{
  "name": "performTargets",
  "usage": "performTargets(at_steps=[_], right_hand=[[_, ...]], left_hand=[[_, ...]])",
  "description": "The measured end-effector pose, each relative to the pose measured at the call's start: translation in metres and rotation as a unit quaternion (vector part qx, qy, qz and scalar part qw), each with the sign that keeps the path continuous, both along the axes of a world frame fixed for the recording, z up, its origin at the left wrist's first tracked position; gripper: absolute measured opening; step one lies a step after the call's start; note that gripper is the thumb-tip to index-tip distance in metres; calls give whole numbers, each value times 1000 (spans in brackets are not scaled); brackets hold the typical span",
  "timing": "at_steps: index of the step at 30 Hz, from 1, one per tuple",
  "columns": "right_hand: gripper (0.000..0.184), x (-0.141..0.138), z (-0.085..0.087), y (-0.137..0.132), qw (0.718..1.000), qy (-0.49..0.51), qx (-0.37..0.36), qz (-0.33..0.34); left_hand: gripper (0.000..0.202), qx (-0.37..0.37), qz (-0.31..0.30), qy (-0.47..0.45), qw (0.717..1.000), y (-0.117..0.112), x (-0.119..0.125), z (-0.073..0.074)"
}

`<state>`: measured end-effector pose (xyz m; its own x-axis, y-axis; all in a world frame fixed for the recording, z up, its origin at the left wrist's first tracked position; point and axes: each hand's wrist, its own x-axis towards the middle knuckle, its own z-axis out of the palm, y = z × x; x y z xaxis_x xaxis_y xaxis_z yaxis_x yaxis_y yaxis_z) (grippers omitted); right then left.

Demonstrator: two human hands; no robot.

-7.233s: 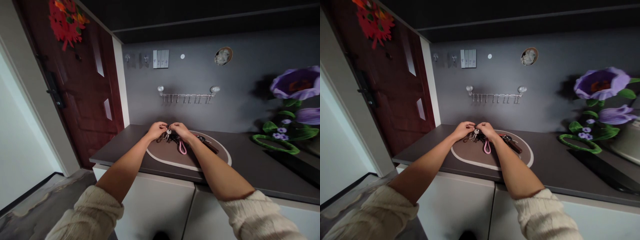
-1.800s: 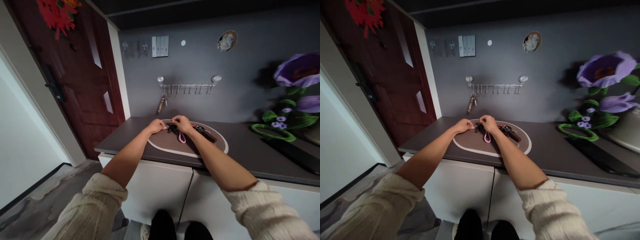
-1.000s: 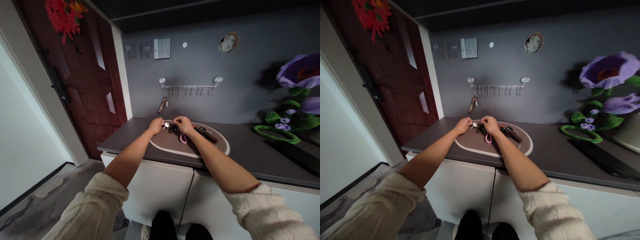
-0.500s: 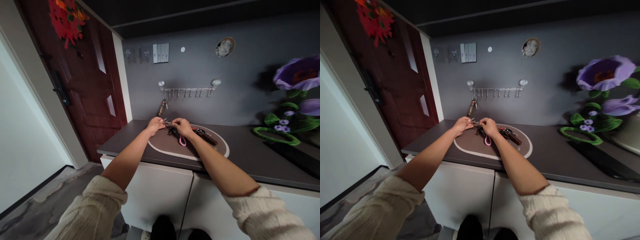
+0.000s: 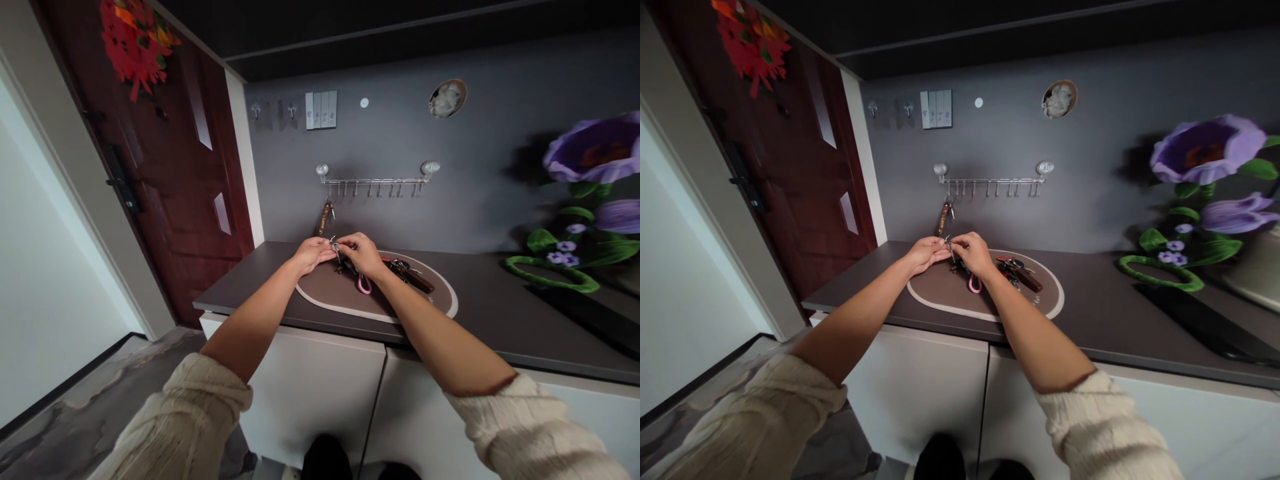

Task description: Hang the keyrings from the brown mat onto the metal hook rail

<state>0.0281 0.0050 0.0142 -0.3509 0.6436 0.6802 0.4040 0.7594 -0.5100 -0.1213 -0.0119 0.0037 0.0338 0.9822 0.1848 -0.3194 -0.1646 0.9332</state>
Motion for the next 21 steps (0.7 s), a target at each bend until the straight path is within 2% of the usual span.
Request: performTargets(at_steps=[9,21], right_hand=[[19,1,-1,2,1000,-4,0,3],[13,2,-1,3,999,0,45,3]], left_hand=[[5,14,-32,11,999,-3,3,0],[8,18,-52,21,998,-4,2,2]])
